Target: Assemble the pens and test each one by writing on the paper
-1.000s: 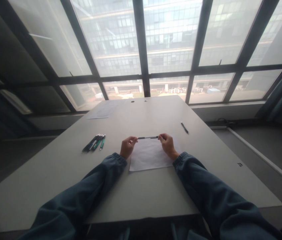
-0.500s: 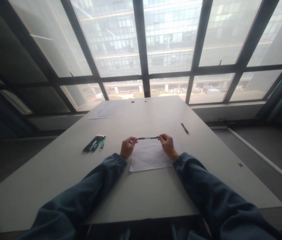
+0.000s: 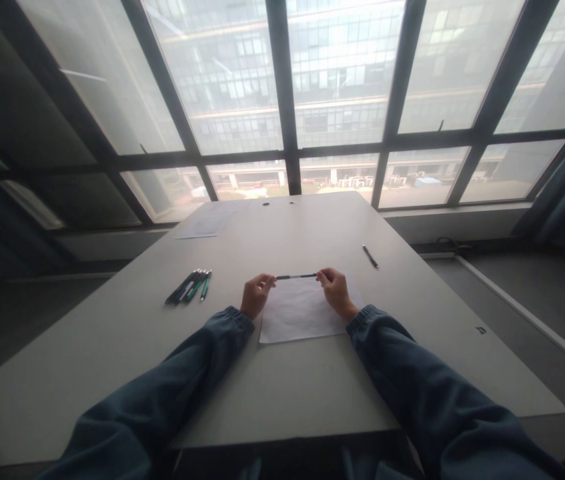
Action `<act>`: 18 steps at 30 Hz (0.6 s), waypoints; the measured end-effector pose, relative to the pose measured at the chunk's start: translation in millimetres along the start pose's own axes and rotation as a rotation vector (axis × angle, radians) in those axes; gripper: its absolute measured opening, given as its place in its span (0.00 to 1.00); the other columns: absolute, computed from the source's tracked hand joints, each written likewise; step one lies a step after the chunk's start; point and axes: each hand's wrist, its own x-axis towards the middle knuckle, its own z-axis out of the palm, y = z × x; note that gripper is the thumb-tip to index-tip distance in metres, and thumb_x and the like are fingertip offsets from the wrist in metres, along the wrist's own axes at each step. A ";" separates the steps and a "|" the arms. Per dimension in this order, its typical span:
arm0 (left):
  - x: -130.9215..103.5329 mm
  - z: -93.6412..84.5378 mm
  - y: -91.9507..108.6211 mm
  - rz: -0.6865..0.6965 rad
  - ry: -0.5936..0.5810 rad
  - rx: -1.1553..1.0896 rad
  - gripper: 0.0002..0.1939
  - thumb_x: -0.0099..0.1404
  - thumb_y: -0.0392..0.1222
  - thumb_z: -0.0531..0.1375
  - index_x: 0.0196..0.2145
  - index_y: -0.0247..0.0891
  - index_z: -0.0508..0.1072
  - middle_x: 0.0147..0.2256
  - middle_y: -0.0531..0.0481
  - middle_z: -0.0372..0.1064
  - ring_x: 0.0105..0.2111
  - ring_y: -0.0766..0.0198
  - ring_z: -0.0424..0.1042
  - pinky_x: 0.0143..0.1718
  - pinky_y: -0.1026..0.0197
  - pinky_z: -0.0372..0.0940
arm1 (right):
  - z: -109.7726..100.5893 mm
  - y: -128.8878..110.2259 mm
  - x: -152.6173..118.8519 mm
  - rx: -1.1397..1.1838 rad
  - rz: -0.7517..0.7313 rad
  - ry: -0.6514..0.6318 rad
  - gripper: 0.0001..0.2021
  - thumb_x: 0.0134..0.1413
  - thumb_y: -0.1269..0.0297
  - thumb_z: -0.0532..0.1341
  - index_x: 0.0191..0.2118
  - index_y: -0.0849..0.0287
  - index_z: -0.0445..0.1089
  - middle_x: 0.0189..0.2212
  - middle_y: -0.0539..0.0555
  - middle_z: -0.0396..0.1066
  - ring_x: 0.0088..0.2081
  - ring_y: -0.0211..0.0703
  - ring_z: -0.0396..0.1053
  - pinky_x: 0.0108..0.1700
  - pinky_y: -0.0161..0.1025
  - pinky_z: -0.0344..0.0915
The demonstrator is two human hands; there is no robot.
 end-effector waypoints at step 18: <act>0.0 -0.5 1.5 -0.017 -0.010 -0.033 0.17 0.67 0.51 0.58 0.28 0.37 0.77 0.25 0.50 0.75 0.27 0.63 0.72 0.28 0.63 0.61 | -0.4 -0.4 -0.9 -0.012 -0.015 -0.012 0.18 0.55 0.49 0.61 0.27 0.60 0.72 0.18 0.49 0.64 0.21 0.38 0.58 0.24 0.35 0.54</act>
